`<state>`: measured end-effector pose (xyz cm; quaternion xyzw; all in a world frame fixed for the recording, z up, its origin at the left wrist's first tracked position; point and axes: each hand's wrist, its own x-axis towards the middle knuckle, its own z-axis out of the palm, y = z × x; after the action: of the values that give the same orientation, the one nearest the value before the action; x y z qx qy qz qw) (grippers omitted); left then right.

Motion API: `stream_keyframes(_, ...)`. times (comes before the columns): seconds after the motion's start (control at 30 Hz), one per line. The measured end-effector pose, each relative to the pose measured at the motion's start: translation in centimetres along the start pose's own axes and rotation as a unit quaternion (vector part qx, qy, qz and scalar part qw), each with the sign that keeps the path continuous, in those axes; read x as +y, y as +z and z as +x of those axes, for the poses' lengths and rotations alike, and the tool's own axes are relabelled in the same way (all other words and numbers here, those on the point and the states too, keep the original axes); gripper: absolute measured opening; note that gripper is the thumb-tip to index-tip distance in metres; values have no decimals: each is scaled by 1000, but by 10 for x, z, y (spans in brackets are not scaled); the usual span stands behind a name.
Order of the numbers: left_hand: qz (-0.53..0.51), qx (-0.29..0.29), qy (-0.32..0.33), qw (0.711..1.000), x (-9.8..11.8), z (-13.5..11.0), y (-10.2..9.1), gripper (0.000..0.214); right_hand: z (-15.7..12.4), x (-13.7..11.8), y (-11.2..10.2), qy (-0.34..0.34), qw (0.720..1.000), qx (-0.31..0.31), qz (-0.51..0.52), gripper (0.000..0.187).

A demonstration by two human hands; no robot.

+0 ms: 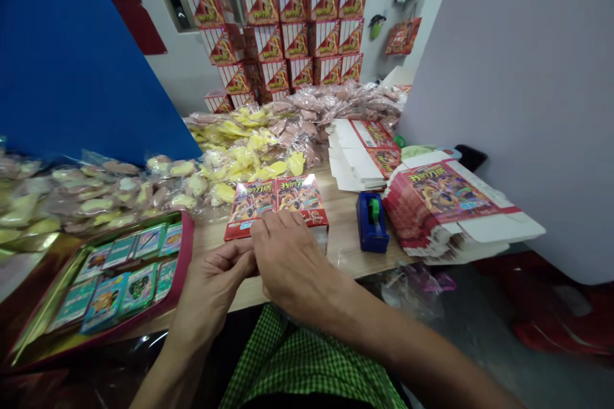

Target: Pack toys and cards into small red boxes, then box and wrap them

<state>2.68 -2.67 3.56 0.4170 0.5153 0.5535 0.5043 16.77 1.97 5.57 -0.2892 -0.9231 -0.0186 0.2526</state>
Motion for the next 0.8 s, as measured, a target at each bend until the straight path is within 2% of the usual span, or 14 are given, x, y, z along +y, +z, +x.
stream_keyframes(0.13,26,22,20,999,0,-5,-1,26,1,7,-4,84,986,-14,142,15)
stream_keyframes(0.23,23,38,25,999,1,-7,-1,23,-1,18,-6,136,955,44,262,14)
stream_keyframes(0.37,-6,52,8,999,1,-5,-1,24,-2,27,-8,163,912,118,358,16)
stream_keyframes(0.43,-17,76,2,997,1,-1,-4,26,-2,29,-16,198,867,135,437,19)
stream_keyframes(0.53,-23,126,0,992,0,4,-16,29,-13,44,-46,288,773,187,533,21)
stream_keyframes(0.6,-21,170,6,985,-1,7,-31,30,-44,67,-77,355,725,253,533,19)
stream_keyframes(0.67,-14,212,9,977,-1,9,-47,29,-99,92,-109,425,698,312,484,23)
stream_keyframes(0.7,-6,228,8,974,-1,10,-55,28,-133,102,-122,462,701,321,438,25)
stream_keyframes(0.73,7,238,6,971,-1,10,-61,27,-170,107,-131,480,719,330,380,31)
stream_keyframes(0.77,22,240,4,971,0,10,-66,26,-205,107,-137,487,746,325,319,36)
stream_keyframes(0.8,38,234,0,972,0,10,-70,25,-236,103,-137,493,785,282,247,41)
